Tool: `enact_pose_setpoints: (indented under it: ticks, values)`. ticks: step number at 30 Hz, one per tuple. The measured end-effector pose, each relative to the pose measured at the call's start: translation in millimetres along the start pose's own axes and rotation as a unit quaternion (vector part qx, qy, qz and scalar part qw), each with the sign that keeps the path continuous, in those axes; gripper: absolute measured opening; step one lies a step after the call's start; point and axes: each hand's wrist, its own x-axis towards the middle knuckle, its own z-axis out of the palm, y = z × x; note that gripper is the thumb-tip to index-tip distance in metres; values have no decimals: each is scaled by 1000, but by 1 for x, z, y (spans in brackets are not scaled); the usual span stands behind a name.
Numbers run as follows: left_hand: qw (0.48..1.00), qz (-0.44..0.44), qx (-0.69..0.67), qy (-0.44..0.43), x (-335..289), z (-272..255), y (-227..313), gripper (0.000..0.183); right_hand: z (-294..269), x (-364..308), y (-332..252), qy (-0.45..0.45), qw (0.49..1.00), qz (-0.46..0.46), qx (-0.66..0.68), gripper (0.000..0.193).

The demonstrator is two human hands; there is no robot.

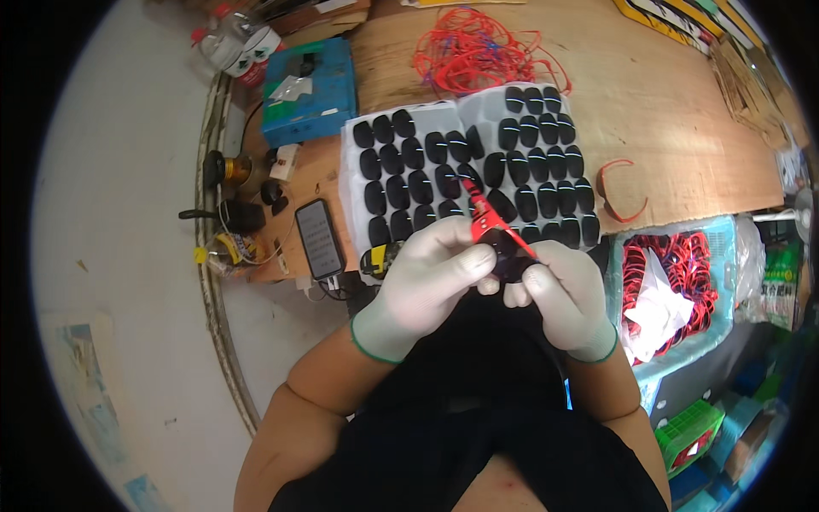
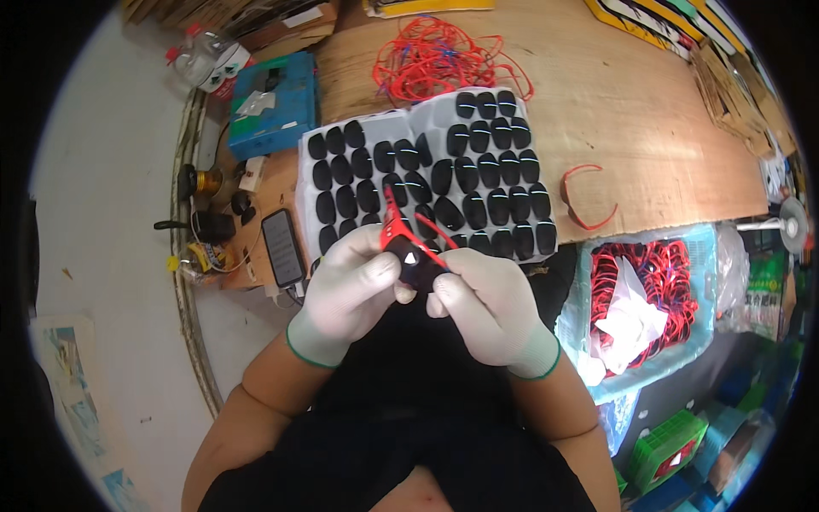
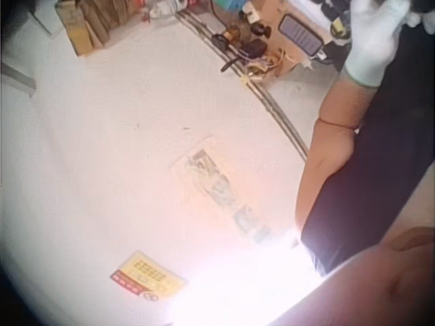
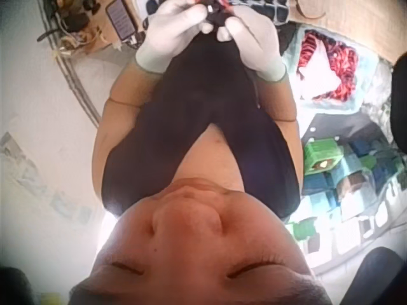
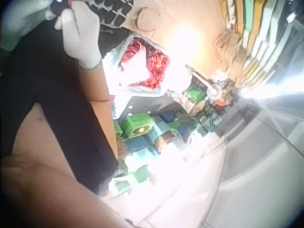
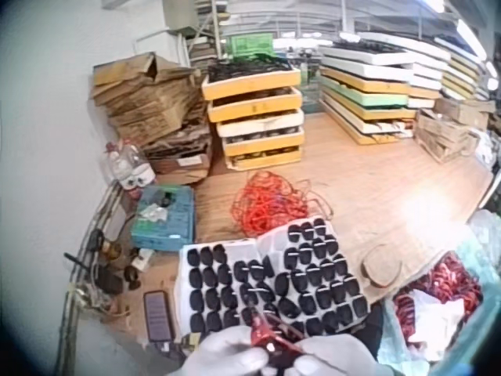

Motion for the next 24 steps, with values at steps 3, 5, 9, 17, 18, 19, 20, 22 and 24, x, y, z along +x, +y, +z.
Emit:
enact_pose_setpoints:
  ticks: [3,5,9,17,18,19,20,22,24]
  values:
    - [999,-20,-12,22,0,-3,4,31,7,5,-5,20,998,-20,-61,17]
    - [998,-22,-5,53,-1,-3,5,33,10,7,-7,22,995,-42,-92,16]
    - [997,-25,40,54,-1,-9,7,30,12,8,-7,37,972,-114,-201,12]
    - [990,37,124,62,-13,11,17,17,-1,14,-3,-28,979,-60,-195,12]
    - [993,46,96,57,-15,14,16,14,-2,14,-3,-29,983,-46,-175,13]
    - [991,55,106,63,-16,14,14,12,-2,15,-3,-30,987,-32,-154,13]
    - [989,63,116,67,-16,12,12,10,-4,15,-3,-35,985,-28,-169,14]
    - [986,60,134,76,-18,11,12,8,-5,14,-4,-45,982,-28,-182,13]
    - [984,36,149,87,-21,9,13,8,-3,11,-4,-37,981,-36,-188,11]
